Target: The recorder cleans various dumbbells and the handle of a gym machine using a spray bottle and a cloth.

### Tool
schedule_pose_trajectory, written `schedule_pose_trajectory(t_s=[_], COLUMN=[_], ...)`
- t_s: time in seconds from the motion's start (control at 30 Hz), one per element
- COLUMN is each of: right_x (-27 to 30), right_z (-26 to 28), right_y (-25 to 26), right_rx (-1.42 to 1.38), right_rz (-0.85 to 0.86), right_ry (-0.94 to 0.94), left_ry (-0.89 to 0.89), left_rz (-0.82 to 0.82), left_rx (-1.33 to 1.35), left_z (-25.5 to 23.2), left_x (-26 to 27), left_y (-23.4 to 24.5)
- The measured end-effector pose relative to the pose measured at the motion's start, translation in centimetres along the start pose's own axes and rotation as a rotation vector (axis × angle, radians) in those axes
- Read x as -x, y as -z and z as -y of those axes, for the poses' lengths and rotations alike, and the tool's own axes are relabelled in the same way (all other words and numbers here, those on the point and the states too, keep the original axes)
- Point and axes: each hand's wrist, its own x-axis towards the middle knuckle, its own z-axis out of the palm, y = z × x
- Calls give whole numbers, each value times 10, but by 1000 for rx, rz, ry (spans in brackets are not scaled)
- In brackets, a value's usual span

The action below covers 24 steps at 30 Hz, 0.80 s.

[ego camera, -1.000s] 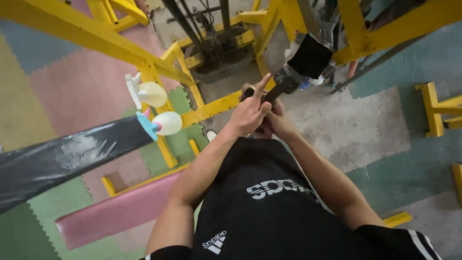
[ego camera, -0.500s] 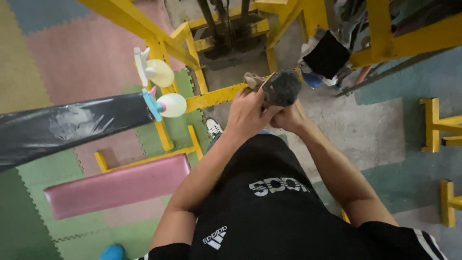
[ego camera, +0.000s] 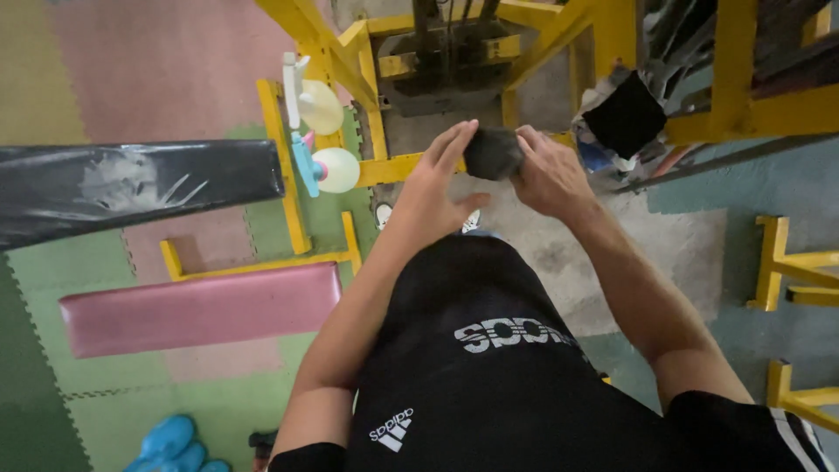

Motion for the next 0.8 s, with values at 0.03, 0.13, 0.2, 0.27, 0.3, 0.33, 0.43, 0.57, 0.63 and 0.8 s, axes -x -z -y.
schedule_pose_trajectory(t_s=[0.03,0.13,0.2,0.27,0.3,0.33,0.43,0.57,0.63,0.8], right_x=[-4,-14,-16,-20,-23,-23,-26,-28,-27,-23], right_z=[-1,-11,-26,-24,-23,-21,-21,-19,-17,-16], right_y=[-2,-16,-35,-41,-44,-49,-64,-85,-91,-108], right_rx=[2,202,338,388,438,436,416,418,436,398], right_rz=[4,50,78,91,101,105,106,40,17,-31], right_ry=[7,57,132,152,173,171,138,129,132,151], left_ry=[3,50,116,138,160,163,130,5,-11,82], left_rz=[-8,17,5,10,14,16,6,-19,-17,21], left_rx=[0,6,-66,-121,-178,-176,-273,-324,-319,-211], left_z=[9,38,61,77,85,94,118,143,156,180], left_x=[1,5,10,9,9,10,10,13,15,27], left_y=[-4,-17,-27,-30,-31,-30,-29,-27,-31,-42])
